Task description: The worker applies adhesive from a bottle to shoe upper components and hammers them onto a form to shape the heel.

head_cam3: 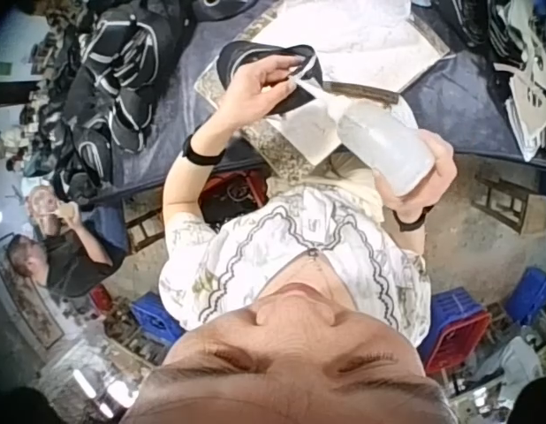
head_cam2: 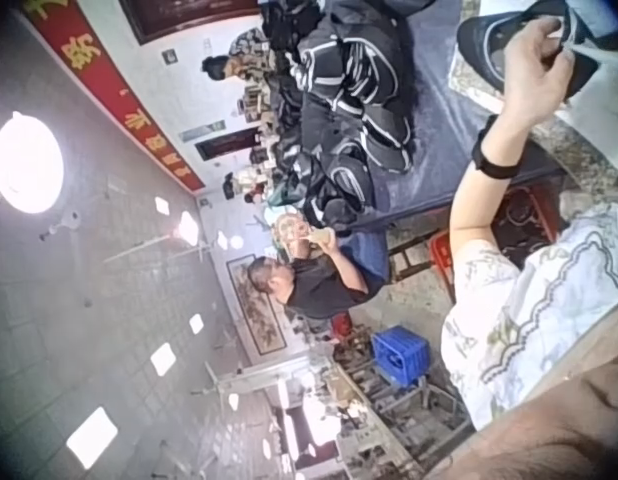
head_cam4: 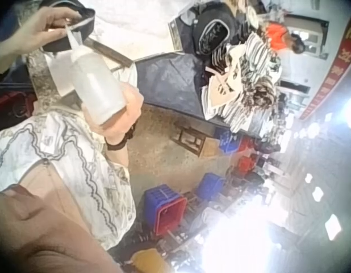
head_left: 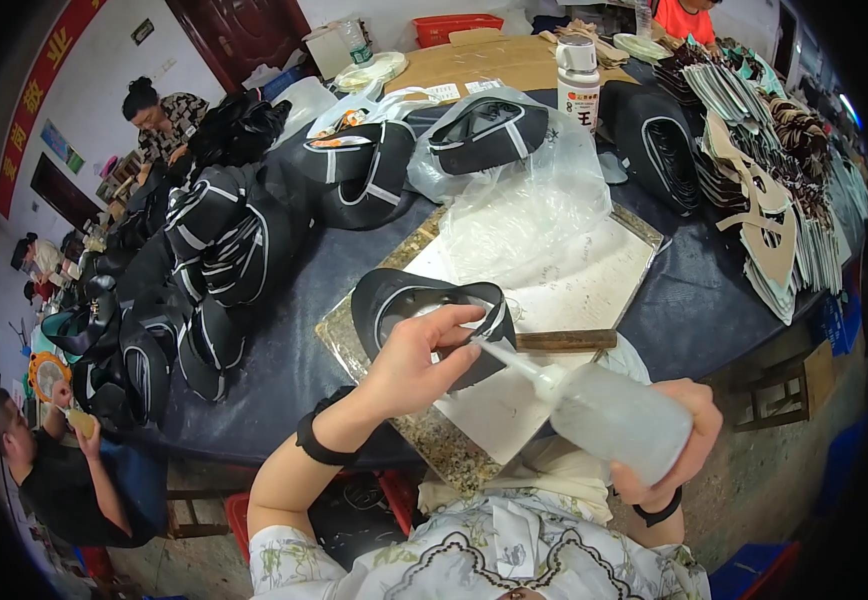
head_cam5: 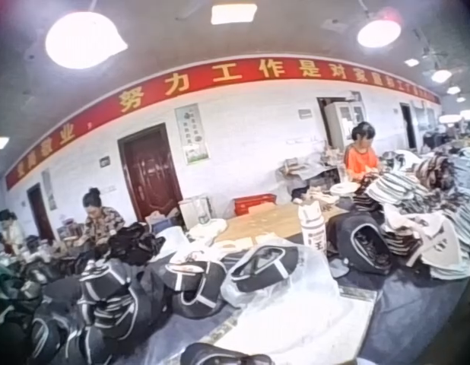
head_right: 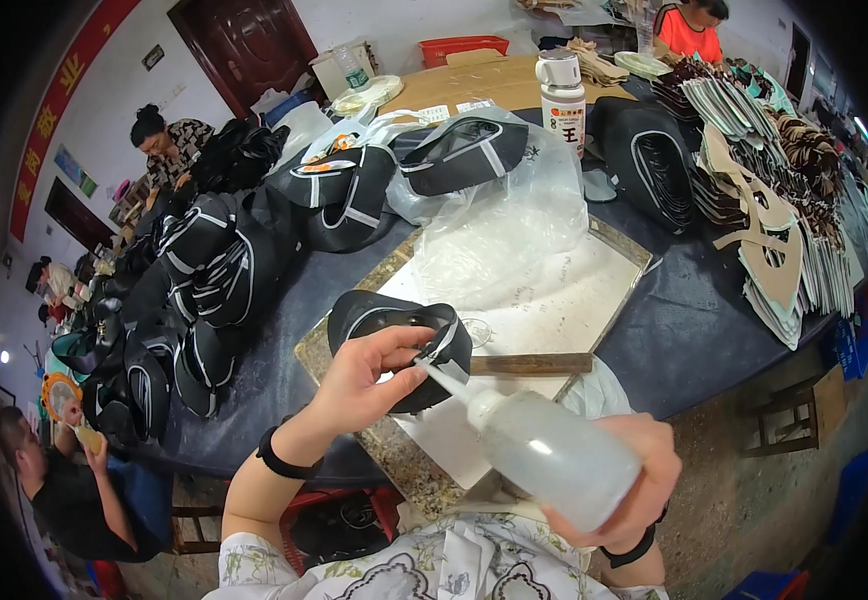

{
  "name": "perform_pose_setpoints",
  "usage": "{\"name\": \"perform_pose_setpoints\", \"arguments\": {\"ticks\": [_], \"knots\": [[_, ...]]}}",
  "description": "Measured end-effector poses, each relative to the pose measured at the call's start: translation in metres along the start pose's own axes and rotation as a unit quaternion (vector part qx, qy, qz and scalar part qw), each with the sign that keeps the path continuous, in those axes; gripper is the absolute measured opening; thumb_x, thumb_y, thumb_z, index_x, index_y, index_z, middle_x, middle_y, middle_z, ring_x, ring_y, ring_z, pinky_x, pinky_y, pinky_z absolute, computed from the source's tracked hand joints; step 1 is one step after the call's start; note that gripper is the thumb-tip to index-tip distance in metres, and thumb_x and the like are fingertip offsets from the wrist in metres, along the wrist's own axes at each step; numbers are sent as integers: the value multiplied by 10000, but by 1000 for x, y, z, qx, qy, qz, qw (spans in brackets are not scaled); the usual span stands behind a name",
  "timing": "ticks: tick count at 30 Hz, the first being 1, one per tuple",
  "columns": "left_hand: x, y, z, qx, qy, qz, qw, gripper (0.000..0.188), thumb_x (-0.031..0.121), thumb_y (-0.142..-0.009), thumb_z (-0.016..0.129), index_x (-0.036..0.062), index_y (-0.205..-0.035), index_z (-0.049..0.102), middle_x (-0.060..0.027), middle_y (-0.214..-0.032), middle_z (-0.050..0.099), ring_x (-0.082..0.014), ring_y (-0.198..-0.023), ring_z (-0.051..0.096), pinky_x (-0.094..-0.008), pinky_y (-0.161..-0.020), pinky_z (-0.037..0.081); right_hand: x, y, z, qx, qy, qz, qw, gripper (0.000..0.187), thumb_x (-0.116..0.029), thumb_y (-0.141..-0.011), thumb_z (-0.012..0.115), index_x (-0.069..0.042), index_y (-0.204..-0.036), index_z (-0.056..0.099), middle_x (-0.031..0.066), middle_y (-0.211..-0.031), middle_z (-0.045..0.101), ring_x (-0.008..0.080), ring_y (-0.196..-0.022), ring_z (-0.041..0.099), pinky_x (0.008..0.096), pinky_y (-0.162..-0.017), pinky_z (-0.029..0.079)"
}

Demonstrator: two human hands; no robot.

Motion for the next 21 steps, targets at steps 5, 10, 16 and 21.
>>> {"name": "perform_pose_setpoints", "arguments": {"ticks": [5, 10, 16, 21], "knots": [[1, 2, -1, 8, -14, 11, 1000, 400, -28, -883, 544, -69, -1273, 470, -106, -1060, 656, -110, -964, 601, -239, -822, 488, 8, 2, 5, 34, 67, -23, 997, 691, -325, -608, 768, 6, -1137, 473, 132, -1014, 546, 229, -884, 564, 364, -785, 446], [4, 3, -5, 1, 32, 1, 999, 400, -36, -879, 548, -68, -1271, 474, -107, -1056, 657, -114, -955, 608, -241, -824, 489, 52, 4, -1, 322, -358, 288, 828, 631, -455, -919, 529, 11, -1323, 398, 188, -1309, 484, 302, -1148, 520, 407, -937, 463], [4, 3, -7, 2, 108, -2, 994, 394, -7, -870, 556, -61, -1255, 491, -88, -1033, 669, -89, -944, 604, -212, -797, 479, 101, 20, -10, 274, -556, 427, 658, 534, -464, -956, 473, -45, -1287, 472, 156, -1247, 537, 271, -1023, 576, 346, -857, 509], [5, 4, -10, -28, 140, -8, 990, 363, -72, -870, 540, -84, -1233, 517, -114, -1093, 642, -132, -1007, 602, -257, -876, 486, 104, 27, -1, 202, -526, 405, 720, 551, -468, -930, 512, -9, -1235, 492, 159, -1190, 543, 252, -972, 579, 357, -834, 500]]}}
Point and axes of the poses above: each hand's wrist, its own y-axis away from the middle knuckle, its own z-axis out of the palm, x = y × z, the point moved 2 cm from there along -y, towards the middle knuckle
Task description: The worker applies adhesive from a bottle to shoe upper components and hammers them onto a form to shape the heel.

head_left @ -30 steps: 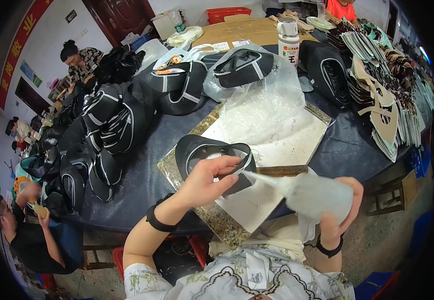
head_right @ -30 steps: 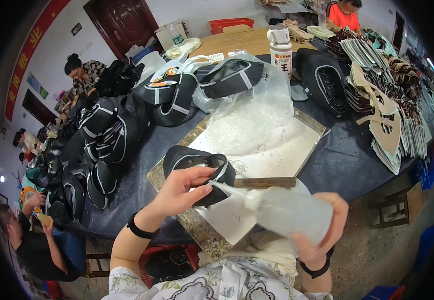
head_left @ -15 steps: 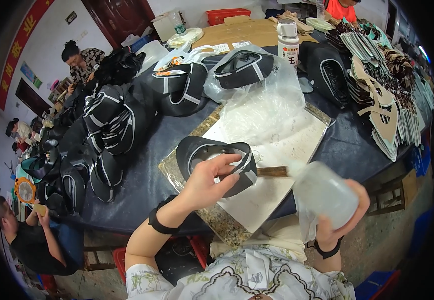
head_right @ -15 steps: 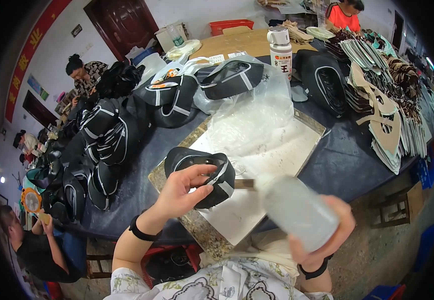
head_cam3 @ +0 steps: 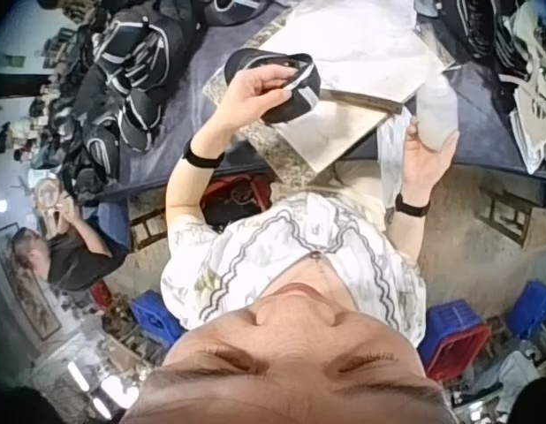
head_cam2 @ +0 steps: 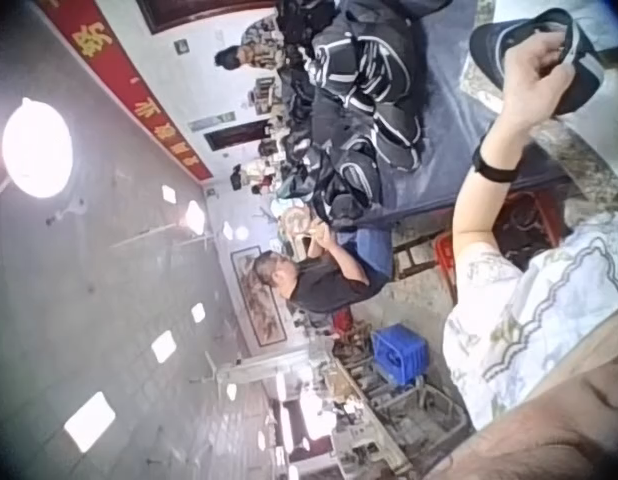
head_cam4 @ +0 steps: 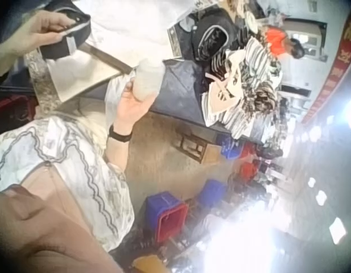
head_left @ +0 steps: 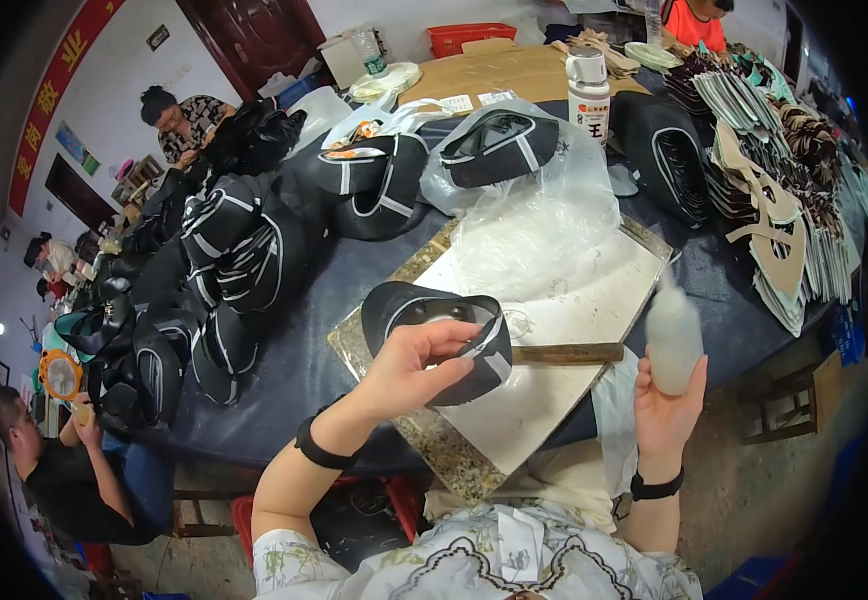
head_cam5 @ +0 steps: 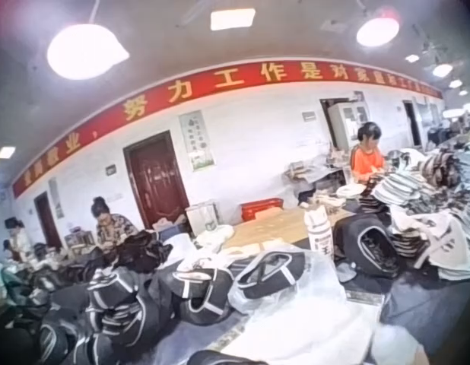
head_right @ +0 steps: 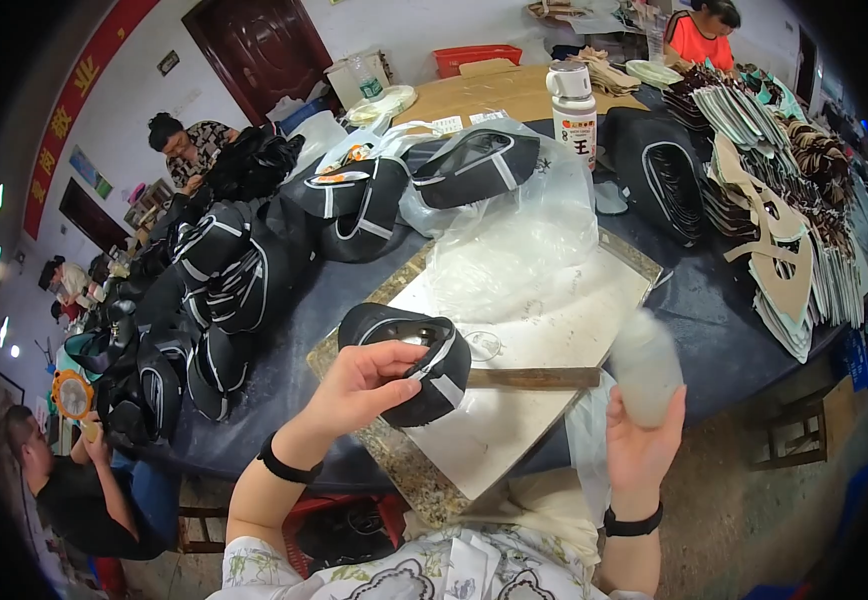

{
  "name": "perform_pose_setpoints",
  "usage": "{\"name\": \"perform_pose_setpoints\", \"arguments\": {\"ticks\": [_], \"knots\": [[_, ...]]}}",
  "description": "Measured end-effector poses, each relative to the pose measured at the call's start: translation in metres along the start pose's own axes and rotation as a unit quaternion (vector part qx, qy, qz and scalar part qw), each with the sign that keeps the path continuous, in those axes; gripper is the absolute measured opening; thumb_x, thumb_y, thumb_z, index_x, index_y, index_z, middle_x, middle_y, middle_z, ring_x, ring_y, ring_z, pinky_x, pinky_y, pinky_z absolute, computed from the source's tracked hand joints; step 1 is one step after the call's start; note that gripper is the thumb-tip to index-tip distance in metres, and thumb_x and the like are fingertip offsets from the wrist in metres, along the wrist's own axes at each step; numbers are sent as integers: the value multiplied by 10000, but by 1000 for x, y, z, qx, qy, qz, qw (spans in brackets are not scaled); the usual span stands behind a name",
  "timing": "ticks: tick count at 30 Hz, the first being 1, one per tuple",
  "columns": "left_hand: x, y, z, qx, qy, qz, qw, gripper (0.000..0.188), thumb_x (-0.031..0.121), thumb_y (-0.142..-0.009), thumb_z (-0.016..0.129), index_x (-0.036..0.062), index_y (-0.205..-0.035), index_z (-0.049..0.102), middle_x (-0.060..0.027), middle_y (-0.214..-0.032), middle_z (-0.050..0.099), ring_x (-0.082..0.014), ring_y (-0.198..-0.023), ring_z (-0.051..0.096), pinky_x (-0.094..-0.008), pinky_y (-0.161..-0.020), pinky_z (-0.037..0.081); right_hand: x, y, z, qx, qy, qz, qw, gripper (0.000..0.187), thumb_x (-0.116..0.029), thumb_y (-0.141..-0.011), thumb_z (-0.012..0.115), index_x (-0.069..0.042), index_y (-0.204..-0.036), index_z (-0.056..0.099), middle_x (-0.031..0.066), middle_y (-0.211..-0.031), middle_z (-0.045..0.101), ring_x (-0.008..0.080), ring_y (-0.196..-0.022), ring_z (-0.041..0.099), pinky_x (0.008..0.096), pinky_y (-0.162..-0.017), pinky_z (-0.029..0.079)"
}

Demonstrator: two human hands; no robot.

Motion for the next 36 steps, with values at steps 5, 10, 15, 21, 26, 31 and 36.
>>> {"name": "perform_pose_setpoints", "arguments": {"ticks": [5, 10, 15, 21, 26, 31, 36], "knots": [[0, -2, 3, 20, -31, 5, 999, 354, -71, -865, 549, -86, -1218, 538, -116, -1099, 640, -139, -1011, 604, -261, -881, 486, -12, 32, 35, -66, 330, -245, 909, 670, -442, -761, 689, 20, -1190, 463, 127, -1080, 513, 210, -965, 540, 338, -822, 448], [0, 0, 5, 23, -28, -22, 999, 355, -67, -861, 561, -84, -1215, 550, -116, -1108, 638, -140, -1018, 601, -265, -889, 482, -23, 44, 58, -138, 554, -366, 735, 709, -365, -686, 749, 42, -1177, 439, 122, -1031, 482, 206, -896, 483, 333, -794, 403], [0, 2, 4, 27, -56, 45, 997, 356, -19, -864, 560, -51, -1219, 567, -43, -1039, 659, -64, -914, 597, -215, -808, 482, -22, 42, 61, -184, 535, -322, 759, 669, -304, -683, 742, 38, -1175, 446, 119, -1067, 459, 205, -906, 479, 332, -799, 408], [-1, 5, -1, 7, 17, 25, 1000, 372, -51, -864, 563, -35, -1236, 564, -40, -1063, 644, -73, -944, 590, -221, -834, 479, -20, 39, 60, -125, 491, -309, 805, 695, -374, -709, 734, 36, -1190, 444, 104, -1060, 485, 184, -932, 498, 309, -829, 418], [2, 7, -4, 4, 54, 26, 998, 374, -59, -860, 564, -36, -1233, 565, -50, -1088, 645, -87, -966, 595, -237, -860, 479, -17, 36, 57, -111, 493, -291, 813, 694, -405, -722, 723, 37, -1179, 447, 104, -1066, 484, 185, -942, 500, 309, -831, 418], [22, 5, -11, 12, 41, 22, 999, 369, -71, -849, 551, -37, -1215, 579, -61, -1124, 638, -91, -982, 594, -237, -863, 477, -15, 31, 55, -68, 551, -403, 727, 736, -463, -731, 717, 36, -1193, 438, 108, -1089, 484, 189, -964, 501, 305, -840, 421], [107, -2, -67, 166, -174, 238, 941, 343, -73, -810, 550, -35, -1144, 624, -49, -1017, 667, -86, -917, 607, -229, -824, 482, -24, 18, 39, -10, 426, -348, 835, 742, -514, -767, 636, 13, -1248, 435, 112, -1110, 498, 212, -1007, 528, 307, -851, 436]]}}
Point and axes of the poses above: each hand's wrist, its own y-axis away from the middle knuckle, its own z-axis out of the palm, x = y × z, the point moved 2 cm from there along -y, towards the middle knuckle
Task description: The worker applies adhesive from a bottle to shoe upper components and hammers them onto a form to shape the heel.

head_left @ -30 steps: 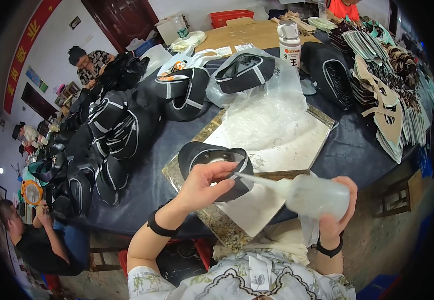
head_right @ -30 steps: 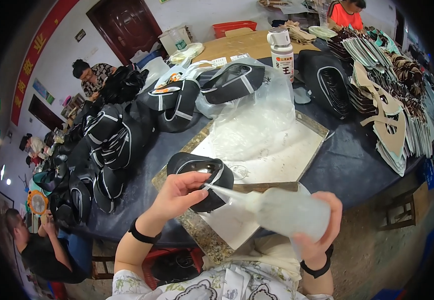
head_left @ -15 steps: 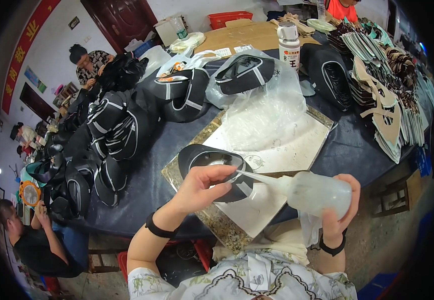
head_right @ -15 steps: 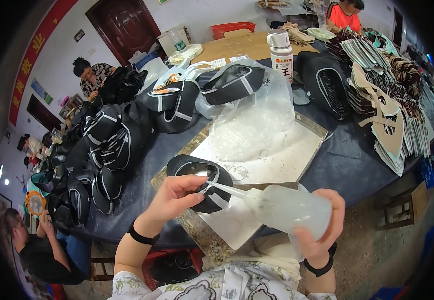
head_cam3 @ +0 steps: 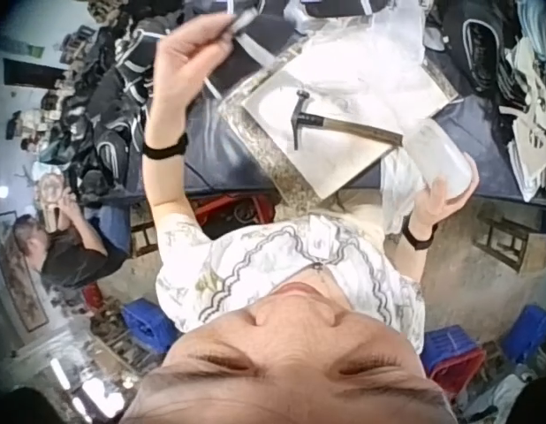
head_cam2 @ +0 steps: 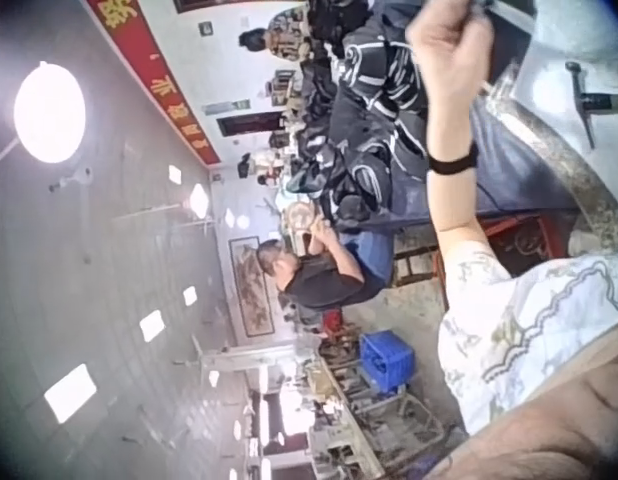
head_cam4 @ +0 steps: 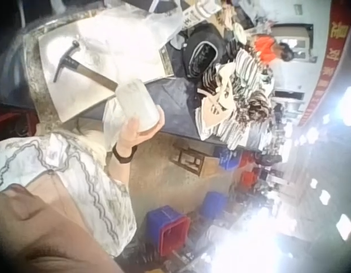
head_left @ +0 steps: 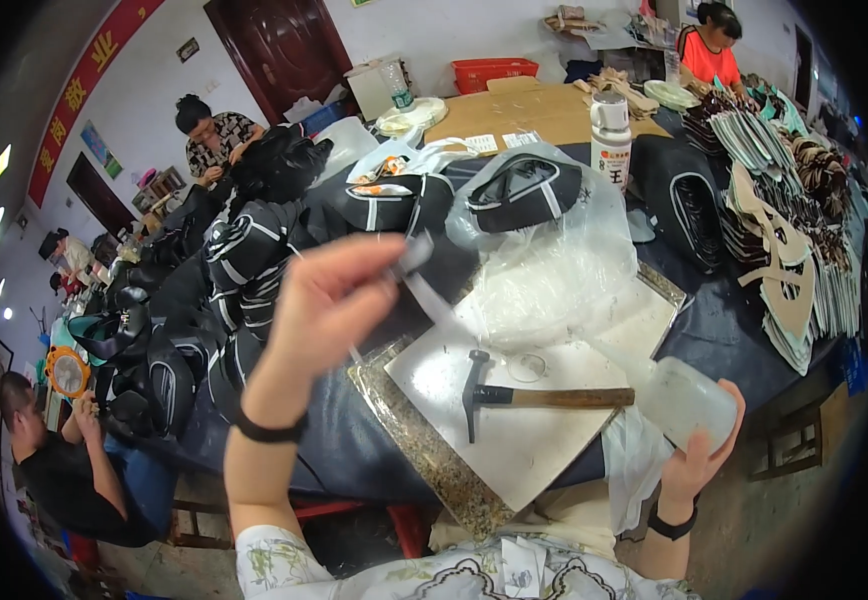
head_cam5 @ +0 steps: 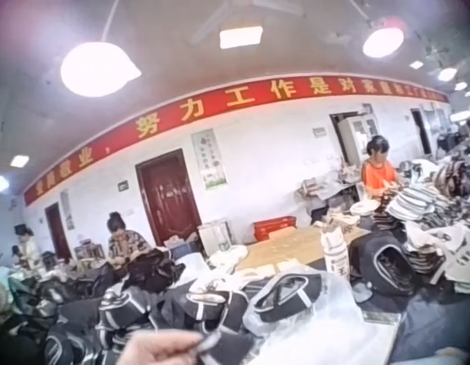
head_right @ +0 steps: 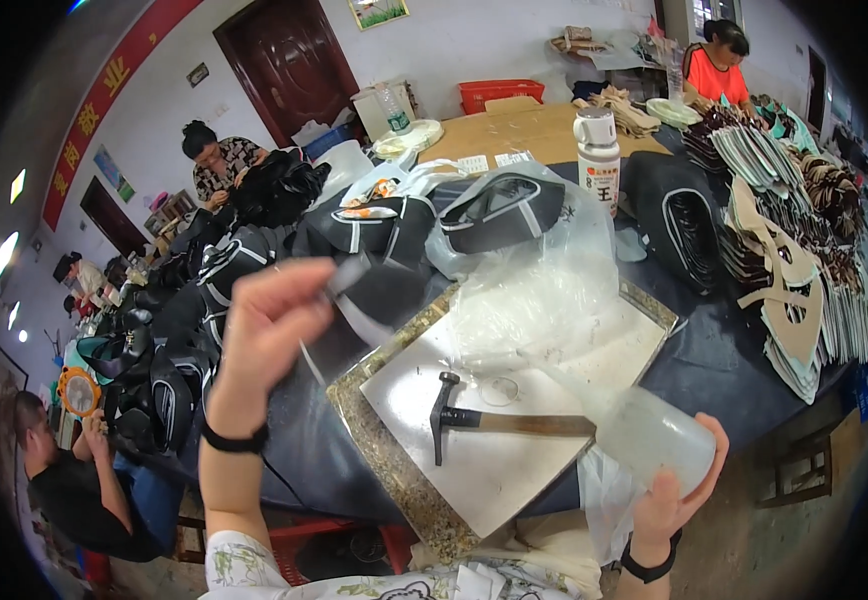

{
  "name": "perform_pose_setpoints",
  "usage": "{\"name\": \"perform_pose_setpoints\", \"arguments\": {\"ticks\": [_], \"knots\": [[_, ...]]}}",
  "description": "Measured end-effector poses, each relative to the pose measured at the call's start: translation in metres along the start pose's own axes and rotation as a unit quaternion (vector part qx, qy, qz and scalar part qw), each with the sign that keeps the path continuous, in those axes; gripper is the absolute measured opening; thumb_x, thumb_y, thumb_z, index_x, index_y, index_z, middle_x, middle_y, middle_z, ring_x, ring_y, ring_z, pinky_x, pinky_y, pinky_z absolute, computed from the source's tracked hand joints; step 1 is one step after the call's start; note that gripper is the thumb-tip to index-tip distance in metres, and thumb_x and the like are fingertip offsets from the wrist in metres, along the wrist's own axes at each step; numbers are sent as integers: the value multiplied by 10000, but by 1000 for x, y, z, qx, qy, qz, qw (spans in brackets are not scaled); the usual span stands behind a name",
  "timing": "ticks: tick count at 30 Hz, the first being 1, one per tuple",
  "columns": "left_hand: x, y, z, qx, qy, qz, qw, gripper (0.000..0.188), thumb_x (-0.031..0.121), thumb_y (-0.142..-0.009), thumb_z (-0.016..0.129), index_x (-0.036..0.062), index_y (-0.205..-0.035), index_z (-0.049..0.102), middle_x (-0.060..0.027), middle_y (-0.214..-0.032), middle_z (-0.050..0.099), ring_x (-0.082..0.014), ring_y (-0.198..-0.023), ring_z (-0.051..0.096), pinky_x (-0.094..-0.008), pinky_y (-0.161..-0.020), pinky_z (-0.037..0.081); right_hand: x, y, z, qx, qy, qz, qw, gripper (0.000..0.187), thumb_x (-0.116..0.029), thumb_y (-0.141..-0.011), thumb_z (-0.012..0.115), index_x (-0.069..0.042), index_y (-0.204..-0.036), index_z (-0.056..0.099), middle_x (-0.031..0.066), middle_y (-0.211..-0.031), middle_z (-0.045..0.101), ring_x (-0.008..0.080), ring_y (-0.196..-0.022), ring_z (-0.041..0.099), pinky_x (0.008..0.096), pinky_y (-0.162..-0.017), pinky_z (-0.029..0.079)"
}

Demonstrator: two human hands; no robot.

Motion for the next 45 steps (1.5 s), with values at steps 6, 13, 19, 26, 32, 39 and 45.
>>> {"name": "perform_pose_setpoints", "arguments": {"ticks": [6, 13, 19, 26, 32, 39, 45], "knots": [[-3, -116, -62, 74, -280, 154, 945, 310, -41, -769, 517, -13, -1050, 646, -99, -909, 688, -112, -884, 637, -250, -805, 484, 12, 7, -14, 36, -40, 37, 998, 692, -444, -794, 614, -1, -1286, 413, 137, -1137, 506, 246, -1028, 535, 340, -895, 433], [-82, -120, -85, 118, -365, 83, 920, 486, -11, -728, 529, 29, -1211, 576, -165, -1140, 633, -281, -1094, 593, -348, -957, 446, 29, 7, -39, 78, -50, 31, 995, 606, -413, -855, 562, -40, -1309, 412, 137, -1177, 528, 257, -1034, 557, 368, -848, 479], [-54, -42, -164, 283, -312, 154, 894, 322, -16, -847, 521, 23, -1159, 593, -107, -1088, 660, -169, -1030, 620, -279, -828, 478, 47, -1, -46, 98, -251, 167, 948, 514, -408, -937, 511, -42, -1294, 459, 98, -1196, 566, 189, -975, 567, 275, -660, 439], [-63, 28, -227, 266, -463, 39, 845, 193, 137, -794, 696, 17, -909, 599, -75, -830, 623, -174, -764, 614, -287, -677, 481, 32, 1, 10, 61, -348, 255, 900, 462, -430, -938, 510, -75, -1231, 465, 90, -975, 564, 191, -767, 525, 288, -580, 425], [-81, 52, -205, 108, -658, 31, 744, 314, 234, -632, 800, 34, -720, 575, -91, -791, 594, -281, -766, 578, -376, -661, 455, 16, 8, 29, 92, -345, 279, 892, 431, -426, -933, 518, -96, -1210, 491, 68, -1024, 584, 183, -762, 539, 293, -556, 429], [-2, 6, -201, 270, -402, 63, 873, 231, 125, -754, 750, -7, -757, 560, -21, -591, 496, -95, -573, 434, -286, -524, 380, 22, 7, 12, 128, -304, 289, 899, 436, -434, -937, 507, -103, -1220, 503, 60, -1092, 605, 169, -793, 578, 286, -525, 441], [7, 6, -92, 51, -294, 81, 951, 248, 149, -775, 760, 11, -746, 556, 42, -679, 502, -39, -630, 394, -242, -539, 359, 31, 11, 23, 20, -360, 267, 894, 480, -406, -947, 499, -89, -1305, 465, 87, -1241, 566, 218, -1021, 608, 330, -644, 566]]}}
Point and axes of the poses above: each hand's wrist, its own y-axis away from the middle knuckle, its own z-axis out of the palm, x = y × z, the point moved 2 cm from there along -y, towards the middle knuckle
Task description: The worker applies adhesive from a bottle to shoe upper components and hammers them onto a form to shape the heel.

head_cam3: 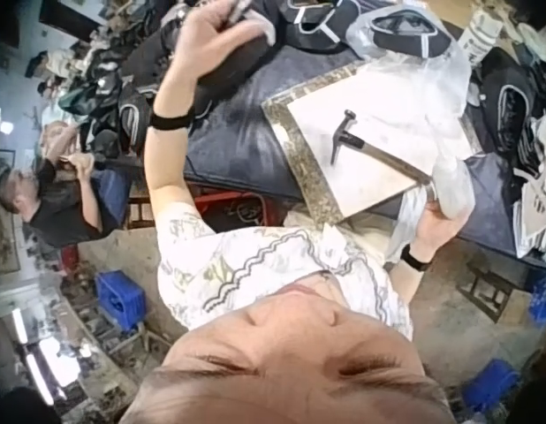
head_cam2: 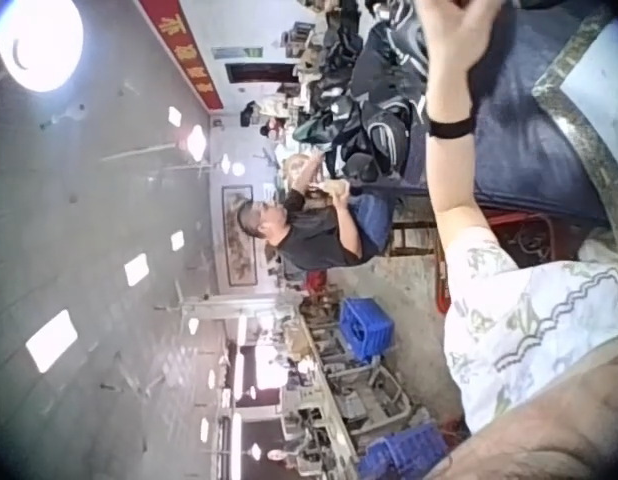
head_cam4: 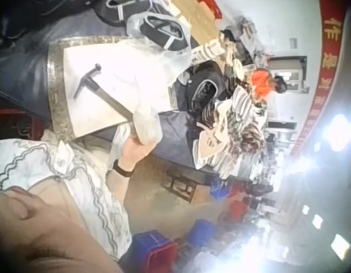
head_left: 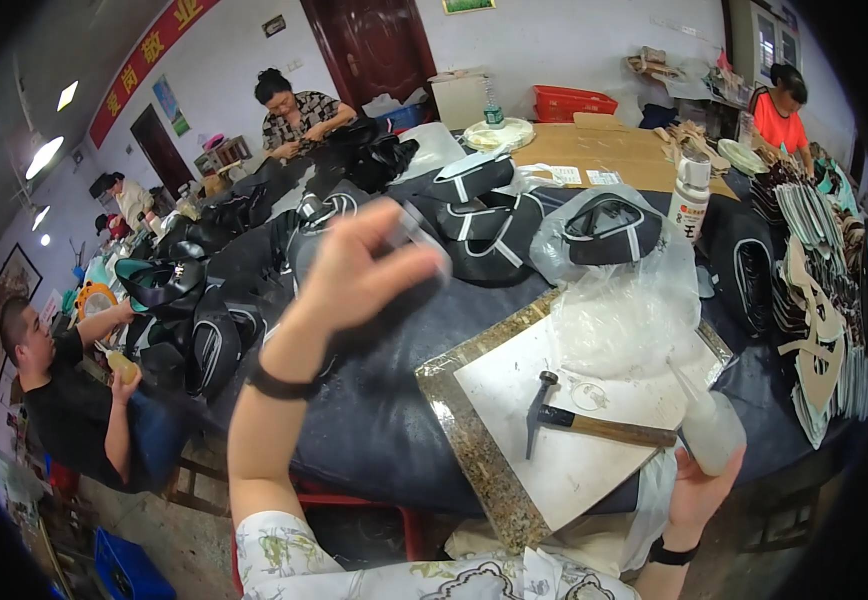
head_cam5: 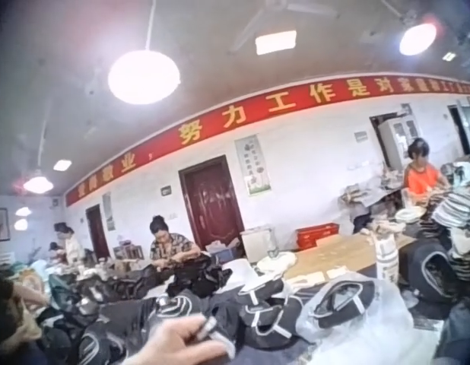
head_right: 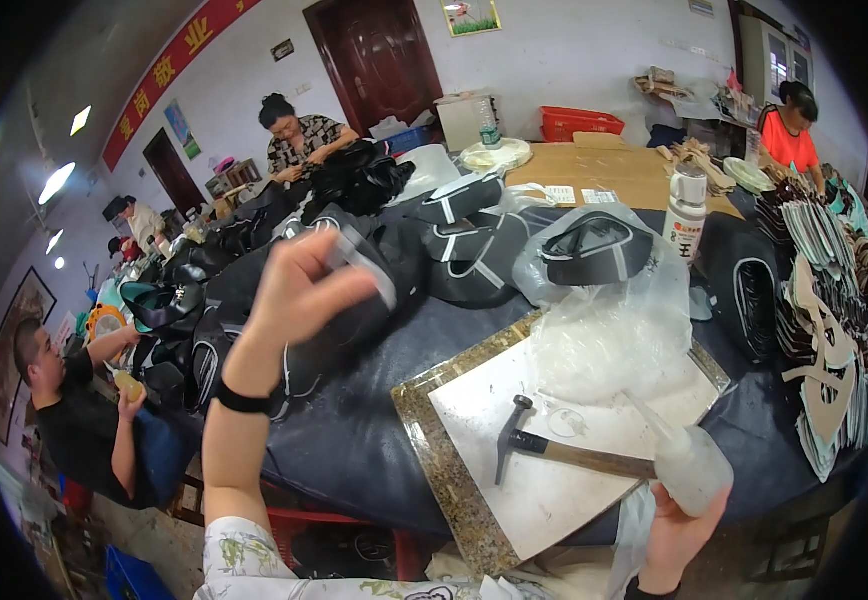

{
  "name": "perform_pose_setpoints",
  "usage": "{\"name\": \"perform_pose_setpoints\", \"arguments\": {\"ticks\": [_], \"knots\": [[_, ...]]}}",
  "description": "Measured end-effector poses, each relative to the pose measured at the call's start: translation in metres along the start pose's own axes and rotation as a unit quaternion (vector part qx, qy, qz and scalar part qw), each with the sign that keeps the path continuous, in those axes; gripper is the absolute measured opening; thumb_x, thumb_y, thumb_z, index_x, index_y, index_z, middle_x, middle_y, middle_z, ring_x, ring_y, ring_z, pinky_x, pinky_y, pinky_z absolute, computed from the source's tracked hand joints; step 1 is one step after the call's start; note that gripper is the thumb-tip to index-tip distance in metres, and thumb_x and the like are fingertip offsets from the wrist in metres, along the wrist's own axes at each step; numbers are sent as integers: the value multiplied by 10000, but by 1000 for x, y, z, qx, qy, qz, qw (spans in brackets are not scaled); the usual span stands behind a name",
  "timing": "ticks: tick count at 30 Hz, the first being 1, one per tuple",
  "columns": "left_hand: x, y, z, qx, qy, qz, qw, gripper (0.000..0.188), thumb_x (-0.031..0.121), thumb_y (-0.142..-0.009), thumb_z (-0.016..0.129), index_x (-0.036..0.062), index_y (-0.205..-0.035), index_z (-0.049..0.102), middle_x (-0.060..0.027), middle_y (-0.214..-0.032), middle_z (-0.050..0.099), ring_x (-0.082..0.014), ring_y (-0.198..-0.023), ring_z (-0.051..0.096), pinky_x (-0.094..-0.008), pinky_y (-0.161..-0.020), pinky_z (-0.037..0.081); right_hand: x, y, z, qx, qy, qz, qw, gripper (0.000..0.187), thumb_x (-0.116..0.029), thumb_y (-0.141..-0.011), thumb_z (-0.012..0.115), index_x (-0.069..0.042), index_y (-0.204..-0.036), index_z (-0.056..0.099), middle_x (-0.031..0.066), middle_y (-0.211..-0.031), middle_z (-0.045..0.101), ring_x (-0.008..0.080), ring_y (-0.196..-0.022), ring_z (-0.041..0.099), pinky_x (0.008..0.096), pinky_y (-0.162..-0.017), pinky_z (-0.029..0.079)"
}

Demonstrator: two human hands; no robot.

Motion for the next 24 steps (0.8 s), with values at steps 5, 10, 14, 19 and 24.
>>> {"name": "perform_pose_setpoints", "arguments": {"ticks": [5, 10, 14, 19, 24], "knots": [[35, 44, 87, -211, 394, -203, 871, 279, 36, -804, 715, -14, -1058, 611, -7, -980, 640, -49, -875, 555, -222, -787, 455, 9, 1, 10, -87, 16, 37, 995, 527, -413, -942, 507, -52, -1322, 452, 110, -1300, 537, 249, -1136, 562, 366, -890, 513], [43, 71, 125, -245, 417, -243, 841, 417, 14, -800, 704, -24, -1192, 566, -30, -1063, 632, -87, -962, 575, -243, -861, 452, 1, 13, 19, -55, 91, -24, 994, 610, -402, -880, 562, -26, -1334, 403, 92, -1184, 550, 224, -1089, 555, 349, -902, 461], [53, 88, 142, -250, 425, -241, 836, 427, 10, -800, 702, -22, -1201, 560, -29, -1080, 622, -86, -974, 568, -247, -870, 449, -6, 24, 31, -87, 179, -81, 977, 654, -434, -819, 604, -21, -1289, 413, 84, -1088, 542, 197, -1006, 554, 315, -849, 457], [63, 97, 146, -253, 368, -222, 867, 420, 2, -789, 683, -15, -1191, 563, -18, -1019, 617, -70, -927, 564, -234, -842, 457, -16, 34, 44, -122, 256, -130, 950, 639, -403, -771, 607, -13, -1243, 423, 90, -1020, 532, 168, -940, 552, 281, -789, 458], [64, 99, 144, -252, 341, -215, 880, 408, 16, -783, 691, -1, -1172, 569, -16, -982, 621, -67, -900, 568, -232, -817, 461, -17, 35, 45, -107, 260, -127, 951, 650, -398, -740, 615, -6, -1221, 425, 82, -994, 508, 158, -901, 538, 265, -771, 443]]}}
Point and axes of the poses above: each hand's wrist, its own y-axis away from the middle knuckle, its own z-axis out of the palm, x = y × z, the point moved 2 cm from there along -y, towards the middle knuckle
